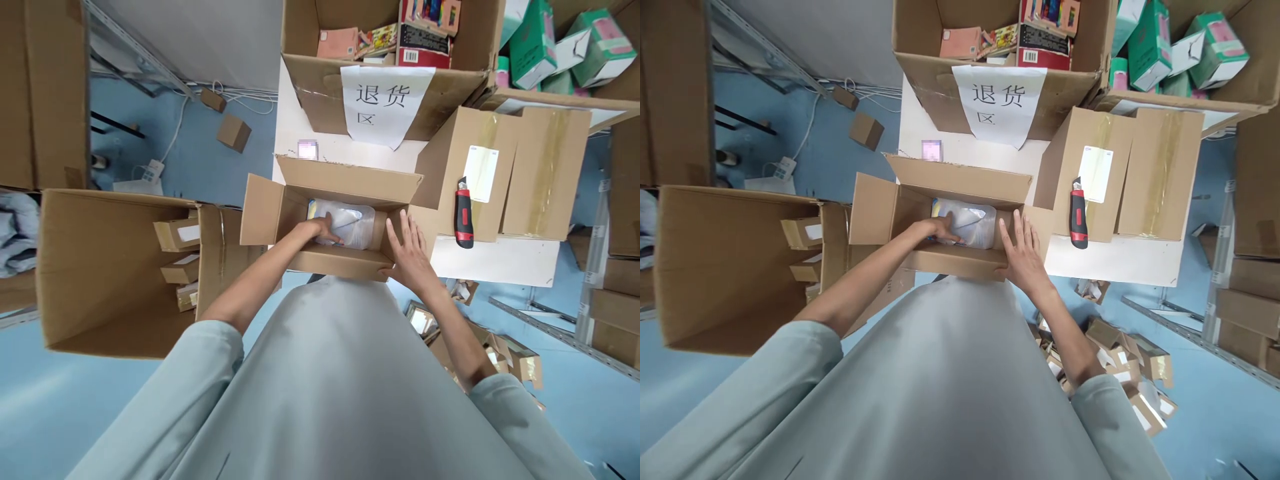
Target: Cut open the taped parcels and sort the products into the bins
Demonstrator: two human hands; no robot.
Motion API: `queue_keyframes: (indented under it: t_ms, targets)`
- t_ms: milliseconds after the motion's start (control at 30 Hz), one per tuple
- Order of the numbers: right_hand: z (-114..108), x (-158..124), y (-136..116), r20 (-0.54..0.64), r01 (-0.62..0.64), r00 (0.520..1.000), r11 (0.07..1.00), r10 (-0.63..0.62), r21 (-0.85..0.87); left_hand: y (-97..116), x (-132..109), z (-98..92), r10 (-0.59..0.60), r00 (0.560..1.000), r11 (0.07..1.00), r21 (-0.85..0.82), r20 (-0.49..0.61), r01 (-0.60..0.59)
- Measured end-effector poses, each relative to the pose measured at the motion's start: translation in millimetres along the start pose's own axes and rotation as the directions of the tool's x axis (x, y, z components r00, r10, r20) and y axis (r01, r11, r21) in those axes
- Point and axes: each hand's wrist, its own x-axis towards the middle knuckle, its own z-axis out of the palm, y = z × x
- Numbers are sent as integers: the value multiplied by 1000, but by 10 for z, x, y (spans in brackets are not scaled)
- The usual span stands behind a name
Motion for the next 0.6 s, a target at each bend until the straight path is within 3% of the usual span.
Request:
queue_keyframes:
  t_ms: [133,433,533,600]
  targets:
    - [-19,14,1,2,0,1000,1000,0,-6,183,233,59,109,992,993,40,64,-112]
    - [-50,27,-10,28,3,1000,1000,-3,5,859,153,311,441,897,897,-63,25,-438]
    - [-55,38,6,47,8,999,1000,-7,-14,844,153,202,492,871,867,-100,13,-488]
    - [-65,44,22,76,10,997,1000,-8,-26,656,198,63,517,855,851,-124,34,-510]
